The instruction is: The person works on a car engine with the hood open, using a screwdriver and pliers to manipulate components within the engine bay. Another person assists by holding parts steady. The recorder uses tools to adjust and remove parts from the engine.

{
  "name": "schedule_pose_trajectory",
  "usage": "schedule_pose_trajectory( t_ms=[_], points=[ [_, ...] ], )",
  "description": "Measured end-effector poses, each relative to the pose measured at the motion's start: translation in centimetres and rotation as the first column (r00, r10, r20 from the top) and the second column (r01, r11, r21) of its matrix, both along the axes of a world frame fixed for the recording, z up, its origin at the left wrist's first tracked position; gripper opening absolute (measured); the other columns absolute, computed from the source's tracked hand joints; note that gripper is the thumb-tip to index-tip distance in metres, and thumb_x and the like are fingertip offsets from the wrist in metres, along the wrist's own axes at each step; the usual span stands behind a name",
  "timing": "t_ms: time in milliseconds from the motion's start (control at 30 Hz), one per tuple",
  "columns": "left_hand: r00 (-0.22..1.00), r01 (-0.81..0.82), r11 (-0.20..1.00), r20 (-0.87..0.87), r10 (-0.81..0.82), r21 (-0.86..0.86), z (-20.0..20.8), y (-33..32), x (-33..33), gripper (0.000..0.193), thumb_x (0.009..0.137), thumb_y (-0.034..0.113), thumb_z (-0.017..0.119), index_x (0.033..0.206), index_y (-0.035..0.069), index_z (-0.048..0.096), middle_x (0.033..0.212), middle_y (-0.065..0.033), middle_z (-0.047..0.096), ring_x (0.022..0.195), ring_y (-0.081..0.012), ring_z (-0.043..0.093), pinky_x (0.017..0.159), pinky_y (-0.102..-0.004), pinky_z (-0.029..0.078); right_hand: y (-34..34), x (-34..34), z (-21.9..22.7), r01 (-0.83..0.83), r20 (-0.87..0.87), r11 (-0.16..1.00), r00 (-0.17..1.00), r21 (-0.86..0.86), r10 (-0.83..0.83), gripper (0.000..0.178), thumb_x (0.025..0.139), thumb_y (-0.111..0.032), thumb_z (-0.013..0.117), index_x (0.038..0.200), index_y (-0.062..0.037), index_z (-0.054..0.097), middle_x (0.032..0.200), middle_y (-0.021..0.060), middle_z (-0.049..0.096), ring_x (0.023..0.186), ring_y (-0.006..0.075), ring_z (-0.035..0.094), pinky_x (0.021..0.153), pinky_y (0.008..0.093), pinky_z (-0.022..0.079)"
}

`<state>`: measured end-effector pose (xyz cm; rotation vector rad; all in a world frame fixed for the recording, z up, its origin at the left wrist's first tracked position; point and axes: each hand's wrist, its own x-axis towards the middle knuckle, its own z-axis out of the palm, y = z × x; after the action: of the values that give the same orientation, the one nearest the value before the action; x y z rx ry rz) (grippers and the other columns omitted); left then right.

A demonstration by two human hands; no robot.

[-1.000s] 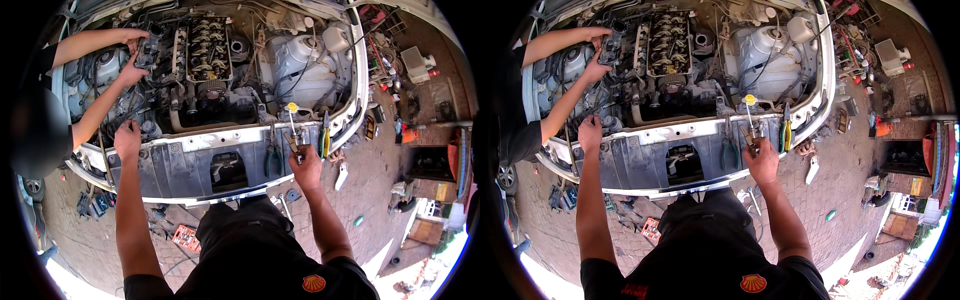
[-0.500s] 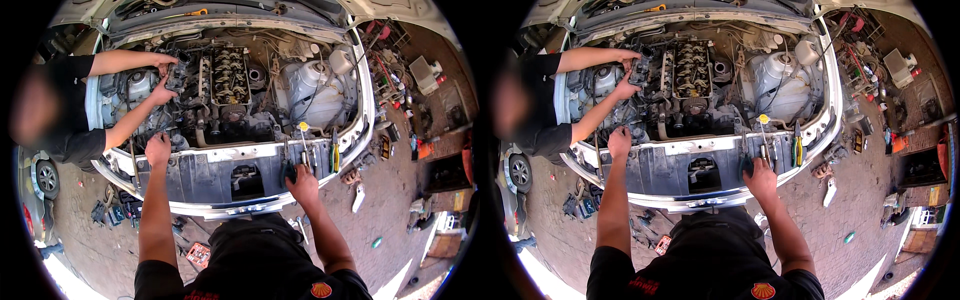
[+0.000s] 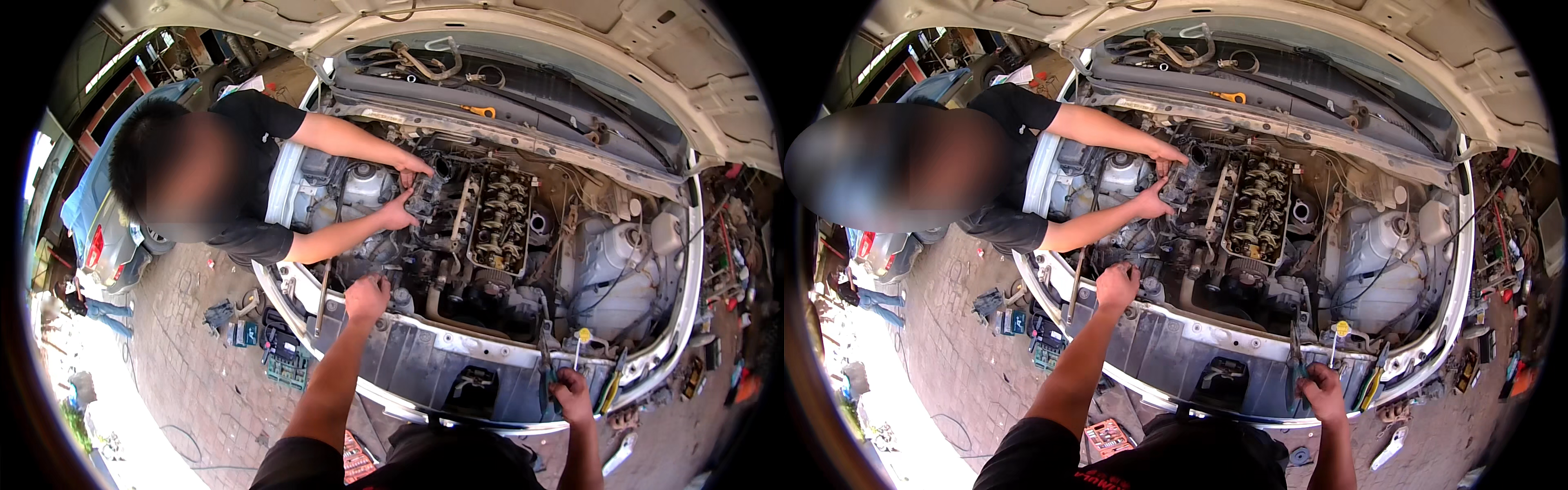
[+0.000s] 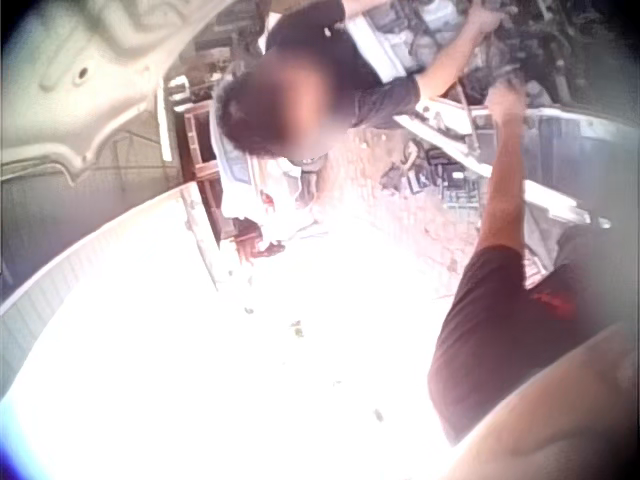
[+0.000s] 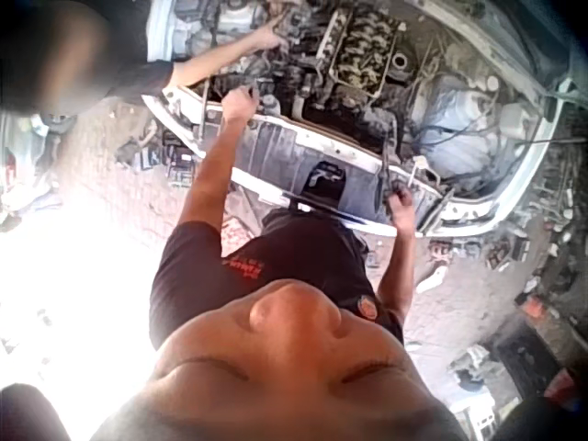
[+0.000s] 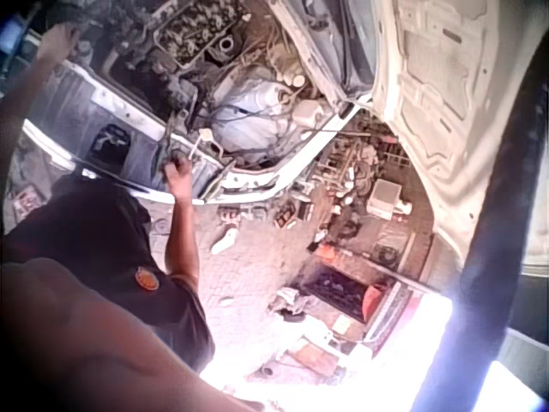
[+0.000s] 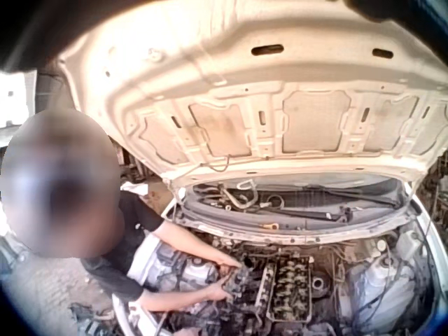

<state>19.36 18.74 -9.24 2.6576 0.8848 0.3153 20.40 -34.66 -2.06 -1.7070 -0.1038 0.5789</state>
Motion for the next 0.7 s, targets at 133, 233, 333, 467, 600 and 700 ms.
schedule_pose_trajectory(
  t_ms=[133,233,333,467,600,700],
  points=[
    [1.000,-0.021,1.000,0.016,0.021,0.010,0.2,0.1,-0.7,0.032,0.100,0.034,0.064,0.095,0.005,0.076,0.096,-0.0216,0.077,0.090,-0.0451,0.075,0.083,-0.0561,0.060,4.6,3.1,3.1,0.165,-0.265,0.906,0.962,0.389,-0.061,0.029,0.091,-0.021,0.069,0.111,-0.0011,0.064,0.096,0.0145,0.075,0.080,0.0240,0.072,0.067,0.0350,0.055],
    [0.998,-0.009,1.000,0.055,0.008,0.027,0.0,0.0,0.1,0.031,0.100,0.032,0.065,0.092,0.004,0.076,0.094,-0.0220,0.076,0.089,-0.0455,0.074,0.082,-0.0555,0.059,3.6,7.1,0.8,0.042,-0.537,0.917,0.821,0.396,0.194,0.028,0.093,-0.022,0.071,0.110,-0.0005,0.068,0.100,0.0159,0.077,0.080,0.0245,0.071,0.065,0.0338,0.052],
    [0.999,-0.020,1.000,0.032,0.020,0.013,0.2,-0.8,0.6,0.032,0.100,0.032,0.065,0.090,0.003,0.075,0.094,-0.0229,0.075,0.089,-0.0460,0.073,0.081,-0.0559,0.058,5.7,9.0,0.2,-0.051,-0.414,0.818,0.844,0.573,0.342,0.034,0.091,-0.022,0.079,0.115,0.0021,0.075,0.109,0.0174,0.076,0.100,0.0266,0.071,0.082,0.0367,0.055],
    [0.999,-0.015,0.997,0.033,0.013,0.071,-0.5,-0.3,0.2,0.031,0.100,0.030,0.066,0.087,0.003,0.074,0.091,-0.0227,0.075,0.087,-0.0461,0.072,0.078,-0.0561,0.058,7.2,12.3,2.7,-0.015,-0.404,0.669,0.787,0.743,0.467,0.031,0.089,-0.019,0.081,0.112,0.0001,0.076,0.121,0.0204,0.070,0.114,0.0315,0.067,0.097,0.0430,0.054],
    [0.999,-0.028,0.998,0.036,0.026,0.054,-0.1,-0.5,0.5,0.031,0.100,0.029,0.065,0.088,0.002,0.074,0.093,-0.0239,0.075,0.088,-0.0474,0.072,0.079,-0.0565,0.057,8.1,13.5,2.9,0.066,-0.477,0.711,0.784,0.700,0.397,0.017,0.089,-0.006,0.078,0.097,-0.0075,0.063,0.122,0.0146,0.065,0.101,0.0190,0.062,0.084,0.0334,0.052],
    [0.999,-0.030,0.998,0.023,0.029,0.060,-0.2,-0.2,0.5,0.030,0.100,0.029,0.065,0.089,0.002,0.074,0.093,-0.0243,0.075,0.089,-0.0478,0.071,0.079,-0.0566,0.057,8.6,15.4,2.5,0.159,-0.507,0.744,0.819,0.650,0.268,0.017,0.087,0.004,0.069,0.095,-0.0089,0.060,0.123,0.0139,0.064,0.092,0.0153,0.060,0.073,0.0305,0.050]
  ],
)
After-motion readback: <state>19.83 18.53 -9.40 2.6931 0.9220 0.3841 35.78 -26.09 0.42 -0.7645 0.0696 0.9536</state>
